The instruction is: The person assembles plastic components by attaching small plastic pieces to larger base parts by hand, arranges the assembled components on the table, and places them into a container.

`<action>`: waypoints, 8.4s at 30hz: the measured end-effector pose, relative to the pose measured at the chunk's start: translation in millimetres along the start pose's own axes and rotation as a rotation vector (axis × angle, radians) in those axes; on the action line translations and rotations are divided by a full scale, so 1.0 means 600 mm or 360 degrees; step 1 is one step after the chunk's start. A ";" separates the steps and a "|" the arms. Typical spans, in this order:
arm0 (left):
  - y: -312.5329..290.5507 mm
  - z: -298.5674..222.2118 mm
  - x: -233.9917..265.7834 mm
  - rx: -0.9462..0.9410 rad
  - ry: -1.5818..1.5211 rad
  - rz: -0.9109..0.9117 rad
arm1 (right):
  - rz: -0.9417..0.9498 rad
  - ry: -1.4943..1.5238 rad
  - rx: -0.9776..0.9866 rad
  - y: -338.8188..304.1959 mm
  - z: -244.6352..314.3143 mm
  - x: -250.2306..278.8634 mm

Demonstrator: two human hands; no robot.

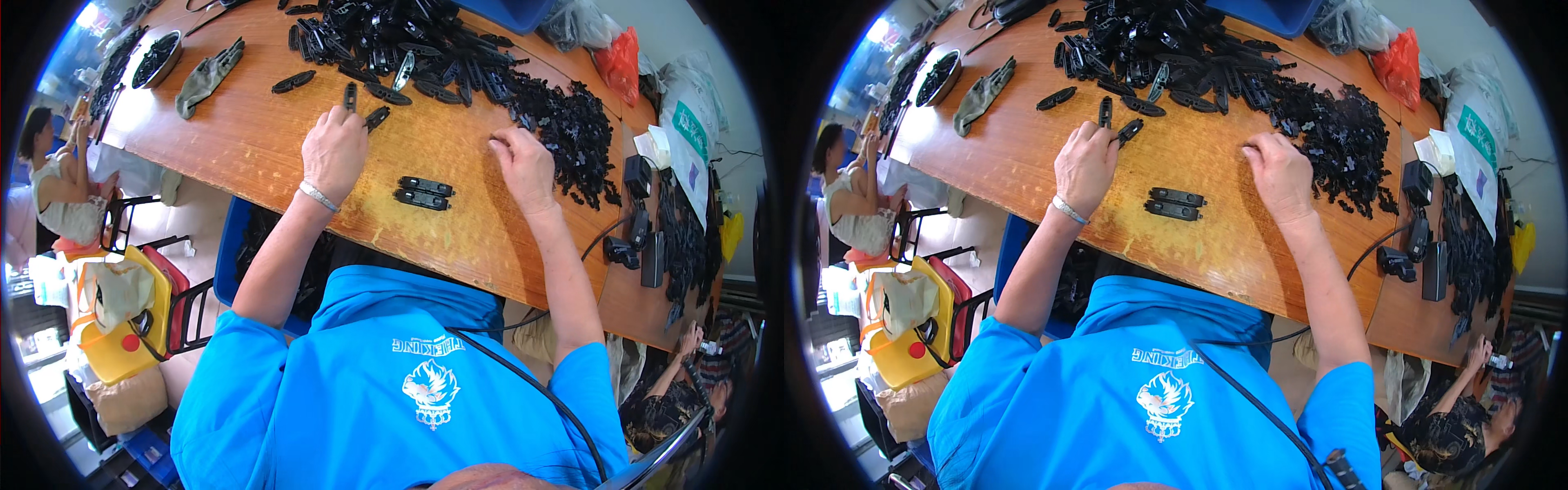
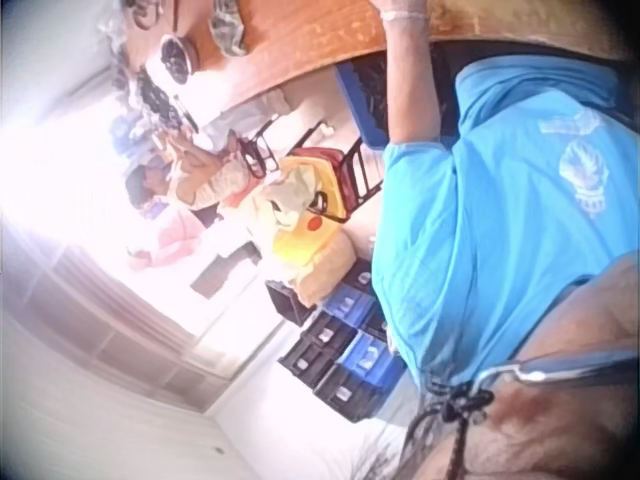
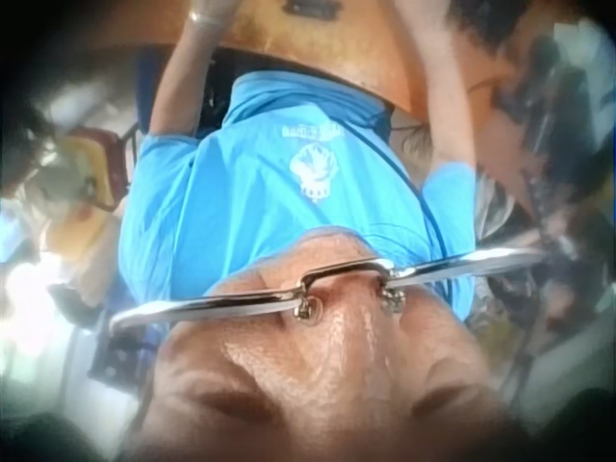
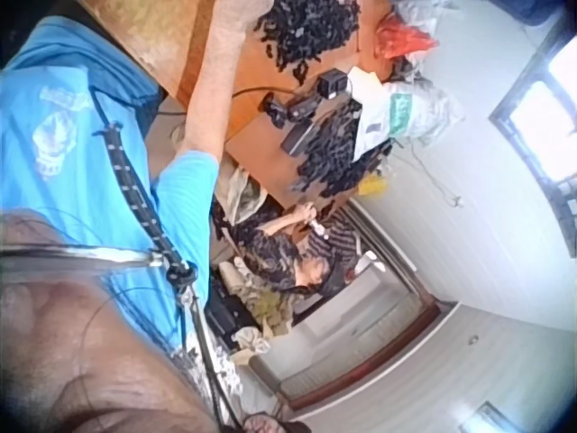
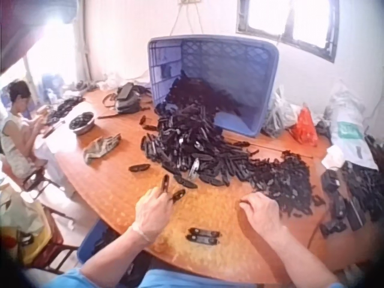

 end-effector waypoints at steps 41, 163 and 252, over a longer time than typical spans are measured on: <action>0.003 -0.038 -0.034 -0.0351 -0.0725 0.0571 | 0.0407 0.0697 0.0528 0.034 0.127 -0.064; 0.050 -0.029 -0.029 -0.0247 -0.0752 0.0846 | 0.0594 0.0362 -0.0104 0.034 0.033 -0.025; 0.075 -0.039 -0.045 -0.0288 -0.0651 0.0576 | 0.0202 0.0748 0.0356 0.085 0.081 -0.071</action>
Point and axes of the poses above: each hand's wrist, its own y-axis towards the middle knuckle, its own x-axis out of the back of the hand, z = x × y, the point moved 4 cm from there along y, towards the middle knuckle, and after that the axes turned 14 degrees about z, right-handed, at the moved point
